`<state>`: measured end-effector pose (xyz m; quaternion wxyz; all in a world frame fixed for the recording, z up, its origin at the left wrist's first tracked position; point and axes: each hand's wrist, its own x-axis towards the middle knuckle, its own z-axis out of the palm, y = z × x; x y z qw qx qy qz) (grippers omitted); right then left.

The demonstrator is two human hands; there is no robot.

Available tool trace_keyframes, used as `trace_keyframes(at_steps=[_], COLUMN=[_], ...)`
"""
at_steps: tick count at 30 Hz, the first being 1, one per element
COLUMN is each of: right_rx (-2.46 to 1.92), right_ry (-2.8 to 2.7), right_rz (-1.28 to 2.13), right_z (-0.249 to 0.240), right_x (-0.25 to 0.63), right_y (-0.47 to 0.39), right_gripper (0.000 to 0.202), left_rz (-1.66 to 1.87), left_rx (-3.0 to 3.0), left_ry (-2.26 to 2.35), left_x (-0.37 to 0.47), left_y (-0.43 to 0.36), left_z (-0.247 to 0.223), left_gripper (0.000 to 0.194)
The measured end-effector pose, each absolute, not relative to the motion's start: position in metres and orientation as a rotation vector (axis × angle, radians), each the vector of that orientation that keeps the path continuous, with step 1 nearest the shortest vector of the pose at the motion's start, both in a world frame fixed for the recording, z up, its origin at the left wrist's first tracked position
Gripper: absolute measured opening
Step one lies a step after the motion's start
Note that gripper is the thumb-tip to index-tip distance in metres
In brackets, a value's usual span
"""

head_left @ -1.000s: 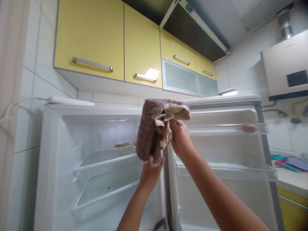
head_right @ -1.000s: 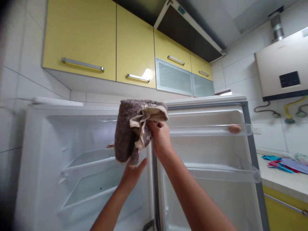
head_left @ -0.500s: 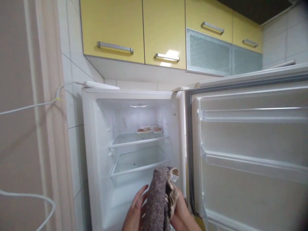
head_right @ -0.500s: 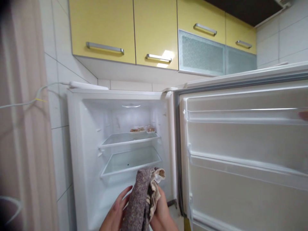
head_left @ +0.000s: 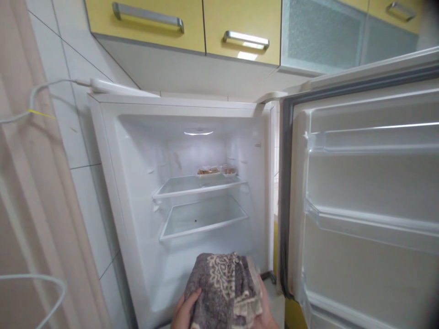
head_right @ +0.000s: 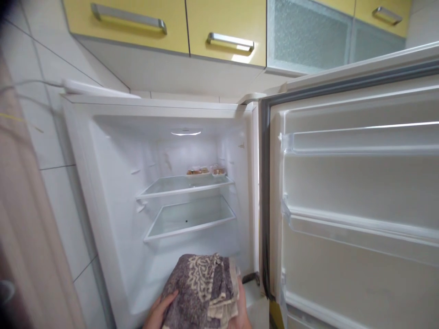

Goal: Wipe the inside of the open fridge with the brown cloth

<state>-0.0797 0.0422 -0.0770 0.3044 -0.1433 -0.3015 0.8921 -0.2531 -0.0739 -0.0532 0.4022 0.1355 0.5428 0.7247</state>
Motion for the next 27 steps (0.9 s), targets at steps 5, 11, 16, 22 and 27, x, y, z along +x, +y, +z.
trace_keyframes(at_steps=[5, 11, 16, 22, 27], right_rx=[-0.542, -0.665, -1.102, -1.291, -1.344], right_ry=[-0.713, -0.954, -1.393, -1.722, -1.958], right_rz=[2.379, 2.046, 1.494, 1.079, 1.006], right_z=[-0.086, -0.076, -0.085, -0.115, -0.117], right_x=[-0.092, -0.135, -0.160, -0.163, -0.169], right_y=[0.062, 0.091, 0.132, 0.142, 0.142], right_gripper=[0.054, 0.047, 0.050, 0.050, 0.024], left_rz=[1.837, 1.913, 1.862, 1.090, 0.417], left_rx=[0.331, 0.579, 0.876, 1.775, 1.977], left_ry=[1.405, 1.584, 2.263, 2.532, 2.592], left_x=[-0.269, -0.309, -0.335, -0.293, -0.262], left_y=[-0.058, -0.023, -0.006, -0.015, -0.019], left_z=[-0.058, -0.053, -0.075, -0.111, -0.116], left_gripper=[0.032, 0.047, 0.059, 0.040, 0.075])
